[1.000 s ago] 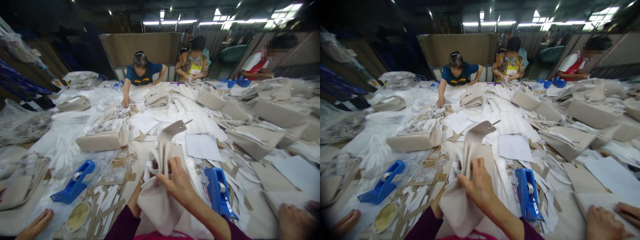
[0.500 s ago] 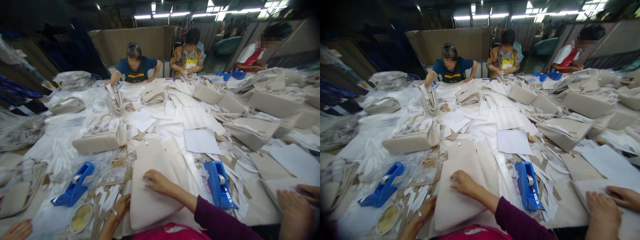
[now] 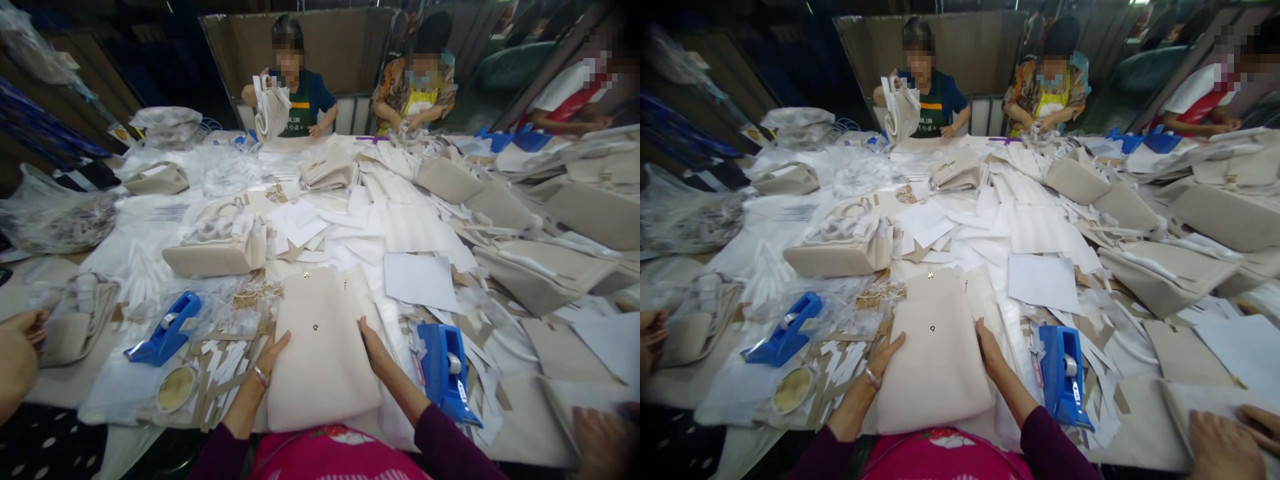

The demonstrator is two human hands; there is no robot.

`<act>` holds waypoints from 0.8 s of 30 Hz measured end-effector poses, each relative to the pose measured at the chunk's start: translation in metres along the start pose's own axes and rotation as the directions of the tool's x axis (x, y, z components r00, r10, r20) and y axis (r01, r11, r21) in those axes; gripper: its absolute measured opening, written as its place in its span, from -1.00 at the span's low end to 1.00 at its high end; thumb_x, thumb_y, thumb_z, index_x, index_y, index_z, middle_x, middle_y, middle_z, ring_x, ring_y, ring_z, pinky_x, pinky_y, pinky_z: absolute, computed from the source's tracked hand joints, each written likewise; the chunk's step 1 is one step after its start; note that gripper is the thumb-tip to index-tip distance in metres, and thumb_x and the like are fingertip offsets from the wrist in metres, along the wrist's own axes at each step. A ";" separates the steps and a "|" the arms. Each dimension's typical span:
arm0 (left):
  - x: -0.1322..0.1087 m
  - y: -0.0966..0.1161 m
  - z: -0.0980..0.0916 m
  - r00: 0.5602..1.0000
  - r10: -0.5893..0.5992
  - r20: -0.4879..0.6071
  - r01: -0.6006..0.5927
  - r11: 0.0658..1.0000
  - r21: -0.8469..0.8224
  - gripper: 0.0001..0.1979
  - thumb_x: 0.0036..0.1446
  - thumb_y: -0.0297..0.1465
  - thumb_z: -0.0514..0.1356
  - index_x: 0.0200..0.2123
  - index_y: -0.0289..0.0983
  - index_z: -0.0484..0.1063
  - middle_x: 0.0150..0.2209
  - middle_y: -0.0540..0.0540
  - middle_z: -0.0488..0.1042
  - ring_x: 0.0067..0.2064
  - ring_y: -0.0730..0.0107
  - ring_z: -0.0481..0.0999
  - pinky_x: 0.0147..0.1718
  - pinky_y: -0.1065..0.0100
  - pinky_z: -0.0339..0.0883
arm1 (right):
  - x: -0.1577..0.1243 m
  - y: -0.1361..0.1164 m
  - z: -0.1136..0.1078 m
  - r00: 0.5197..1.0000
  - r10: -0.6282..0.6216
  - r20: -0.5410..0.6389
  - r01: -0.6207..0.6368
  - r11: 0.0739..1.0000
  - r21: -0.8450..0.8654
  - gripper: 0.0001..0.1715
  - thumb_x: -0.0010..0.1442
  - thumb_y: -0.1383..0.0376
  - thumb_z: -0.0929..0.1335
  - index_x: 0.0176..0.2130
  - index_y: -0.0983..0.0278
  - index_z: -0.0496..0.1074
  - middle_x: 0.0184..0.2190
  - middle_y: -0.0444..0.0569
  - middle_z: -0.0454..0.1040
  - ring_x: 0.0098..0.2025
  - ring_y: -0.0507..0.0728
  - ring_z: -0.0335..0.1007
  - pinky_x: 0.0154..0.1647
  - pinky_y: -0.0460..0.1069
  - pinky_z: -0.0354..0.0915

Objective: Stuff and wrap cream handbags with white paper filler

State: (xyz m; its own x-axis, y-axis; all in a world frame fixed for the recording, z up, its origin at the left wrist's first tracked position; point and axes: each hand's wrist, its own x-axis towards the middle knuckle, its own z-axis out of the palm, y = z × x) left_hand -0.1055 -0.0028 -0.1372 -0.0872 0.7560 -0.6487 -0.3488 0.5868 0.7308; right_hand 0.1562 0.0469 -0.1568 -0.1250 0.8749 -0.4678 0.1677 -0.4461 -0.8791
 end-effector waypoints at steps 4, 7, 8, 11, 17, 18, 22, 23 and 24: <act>0.015 0.007 0.003 0.998 -0.047 0.042 0.046 0.999 0.021 -0.32 -0.10 -0.15 0.31 0.08 -0.28 0.25 -0.15 -0.24 0.53 -0.21 0.06 0.55 -0.27 0.16 0.46 | -0.006 -0.002 -0.004 0.998 -0.006 -0.069 0.005 1.000 -0.007 -0.34 0.14 -0.13 0.17 -0.07 0.29 0.41 -0.15 0.05 0.50 -0.11 0.19 0.36 -0.09 0.05 0.28; 0.023 0.003 0.009 0.994 -0.072 0.085 0.067 0.996 0.056 -0.34 -0.14 -0.17 0.34 0.03 -0.28 0.28 -0.13 -0.24 0.52 -0.18 0.04 0.54 -0.24 0.13 0.45 | -0.006 0.009 -0.011 0.998 -0.011 -0.067 0.011 1.000 0.001 -0.40 0.14 -0.08 0.19 -0.10 0.30 0.42 -0.15 0.05 0.50 -0.11 0.21 0.36 -0.09 0.06 0.28; 0.025 0.001 0.010 0.994 -0.072 0.085 0.065 0.995 0.075 -0.35 -0.15 -0.17 0.35 0.01 -0.27 0.30 -0.12 -0.24 0.51 -0.16 0.03 0.53 -0.23 0.13 0.44 | -0.005 0.013 -0.014 0.998 -0.003 -0.068 0.003 1.000 0.000 -0.42 0.14 -0.06 0.20 -0.10 0.30 0.42 -0.15 0.05 0.50 -0.11 0.21 0.36 -0.08 0.07 0.28; 0.029 0.000 0.010 0.999 0.031 -0.012 -0.028 0.976 0.215 -0.36 -0.16 -0.16 0.35 0.01 -0.24 0.30 -0.10 -0.21 0.49 -0.12 0.04 0.49 -0.18 0.14 0.41 | 0.001 0.012 -0.023 0.986 -0.031 -0.166 0.021 0.998 -0.064 -0.49 0.12 0.01 0.23 -0.08 0.28 0.40 -0.10 0.05 0.46 -0.05 0.21 0.33 -0.02 0.08 0.25; 0.048 0.015 0.008 0.868 0.474 -0.151 -0.237 0.660 0.713 -0.44 -0.10 -0.23 0.28 0.00 -0.32 0.35 -0.21 -0.16 0.40 -0.20 0.20 0.41 -0.12 0.19 0.30 | 0.026 -0.028 -0.016 0.951 -0.220 -0.216 0.151 0.943 -0.297 -0.45 0.12 0.06 0.25 0.03 0.29 0.30 -0.03 0.10 0.36 -0.06 0.20 0.30 -0.04 0.09 0.25; 0.052 0.019 0.010 0.865 0.481 -0.140 -0.233 0.634 0.738 -0.51 -0.08 -0.25 0.26 -0.05 -0.32 0.38 -0.25 -0.14 0.40 -0.23 0.23 0.40 -0.13 0.21 0.30 | 0.031 -0.033 -0.011 0.948 -0.235 -0.216 0.151 0.926 -0.347 -0.43 0.10 0.08 0.27 0.04 0.30 0.29 -0.04 0.12 0.36 -0.05 0.22 0.28 -0.01 0.10 0.23; 0.066 0.035 0.025 0.879 0.456 -0.143 -0.164 0.568 0.806 -0.74 -0.05 -0.33 0.24 -0.25 -0.30 0.42 -0.32 -0.09 0.39 -0.23 0.27 0.38 -0.15 0.26 0.26 | 0.048 -0.041 0.009 0.921 -0.294 -0.254 0.146 0.868 -0.475 -0.43 0.06 0.18 0.29 0.05 0.35 0.29 -0.02 0.17 0.32 0.03 0.26 0.21 0.08 0.14 0.15; 0.069 0.037 0.028 0.888 0.438 -0.138 -0.148 0.559 0.816 -0.78 -0.03 -0.33 0.23 -0.28 -0.30 0.40 -0.33 -0.08 0.40 -0.24 0.27 0.38 -0.17 0.27 0.25 | 0.051 -0.040 0.012 0.909 -0.319 -0.267 0.159 0.859 -0.486 -0.44 0.06 0.20 0.29 0.04 0.35 0.29 -0.03 0.17 0.32 0.03 0.26 0.22 0.07 0.14 0.16; 0.070 0.038 0.030 0.897 0.418 -0.141 -0.133 0.561 0.817 -0.81 -0.01 -0.33 0.21 -0.30 -0.29 0.39 -0.35 -0.07 0.40 -0.26 0.29 0.38 -0.19 0.28 0.25 | 0.053 -0.038 0.015 0.895 -0.349 -0.276 0.179 0.850 -0.495 -0.46 0.06 0.23 0.28 0.04 0.34 0.30 -0.04 0.16 0.33 0.01 0.26 0.23 0.05 0.15 0.17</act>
State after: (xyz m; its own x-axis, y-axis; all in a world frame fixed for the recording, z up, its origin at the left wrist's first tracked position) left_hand -0.0974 0.0816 -0.1485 -0.3559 0.8830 -0.3062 0.5782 0.4654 0.6701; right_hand 0.1288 0.1077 -0.1492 0.0995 0.9912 -0.0867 0.6041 -0.1295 -0.7863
